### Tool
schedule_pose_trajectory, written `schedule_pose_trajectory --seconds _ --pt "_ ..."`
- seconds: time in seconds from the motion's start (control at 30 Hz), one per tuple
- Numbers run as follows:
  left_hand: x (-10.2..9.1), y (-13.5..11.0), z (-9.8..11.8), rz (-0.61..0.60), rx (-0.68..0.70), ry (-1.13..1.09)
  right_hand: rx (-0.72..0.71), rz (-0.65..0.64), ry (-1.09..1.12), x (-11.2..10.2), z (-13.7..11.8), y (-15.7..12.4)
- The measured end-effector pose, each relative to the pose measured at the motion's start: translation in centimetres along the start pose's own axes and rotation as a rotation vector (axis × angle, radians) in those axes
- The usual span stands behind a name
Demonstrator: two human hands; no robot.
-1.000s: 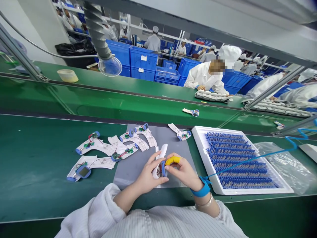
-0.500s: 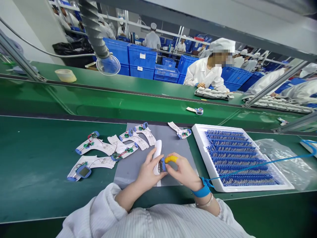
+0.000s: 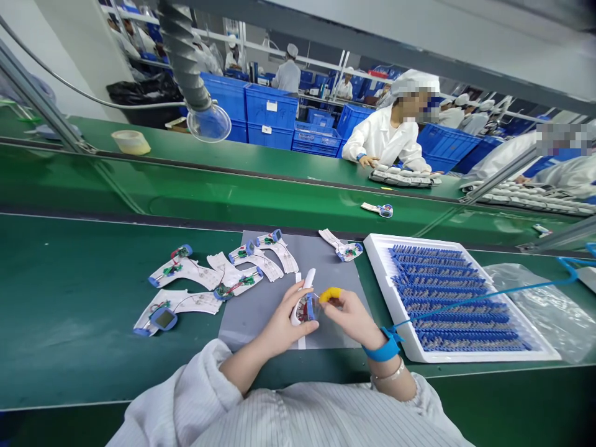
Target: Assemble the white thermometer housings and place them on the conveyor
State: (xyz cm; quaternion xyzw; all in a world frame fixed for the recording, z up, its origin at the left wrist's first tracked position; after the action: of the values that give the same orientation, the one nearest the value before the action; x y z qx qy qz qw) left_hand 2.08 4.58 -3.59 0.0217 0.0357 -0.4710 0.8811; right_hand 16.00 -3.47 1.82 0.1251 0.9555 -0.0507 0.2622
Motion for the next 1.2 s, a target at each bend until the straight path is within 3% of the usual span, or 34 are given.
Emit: schedule_pose_trajectory --seconds 0.13,0.27,0.4,0.9,0.97,1.03,1.13,1.2 --pt "0.0 0.1 -0.3 -0.052 -0.044 -0.113 0.191 -0.097 0.386 0.2 0.9 -0.1" --pt "0.2 0.2 -0.2 -0.034 -0.055 -0.058 0.15 -0.172 0.509 0.8 1.3 0.0" --pt "0.3 0.1 -0.3 0.116 -0.055 0.124 0.126 -0.196 0.619 1.8 1.5 0.1" --pt "0.8 -0.4 -0.5 0.173 0.158 0.363 0.159 -0.254 0.688 3.6 1.2 0.3" --pt "0.8 -0.4 -0.5 0.143 0.167 0.303 0.108 -0.24 0.566 2.8 1.3 0.2" --pt "0.7 -0.3 -0.4 0.102 0.107 0.173 0.052 -0.103 0.277 0.4 1.8 0.3" --pt "0.5 -0.2 -0.3 0.085 -0.038 -0.047 0.105 0.27 -0.424 -6.0 3.0 0.0" --pt "0.2 -0.2 -0.1 0.118 -0.106 -0.115 0.28 0.348 -0.863 -10.6 4.2 -0.5"
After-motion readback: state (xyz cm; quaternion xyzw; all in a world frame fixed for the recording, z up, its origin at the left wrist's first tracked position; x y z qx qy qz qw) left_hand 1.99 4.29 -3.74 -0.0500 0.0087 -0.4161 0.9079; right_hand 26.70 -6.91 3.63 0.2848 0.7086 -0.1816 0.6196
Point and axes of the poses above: each hand's wrist, its own y-axis towards the middle knuckle, its own x-axis out of the palm, z = x × y, the point moved 2 cm from there along y, towards the middle knuckle, and after that the axes turned 5 degrees about -x, right-handed, at the moved point
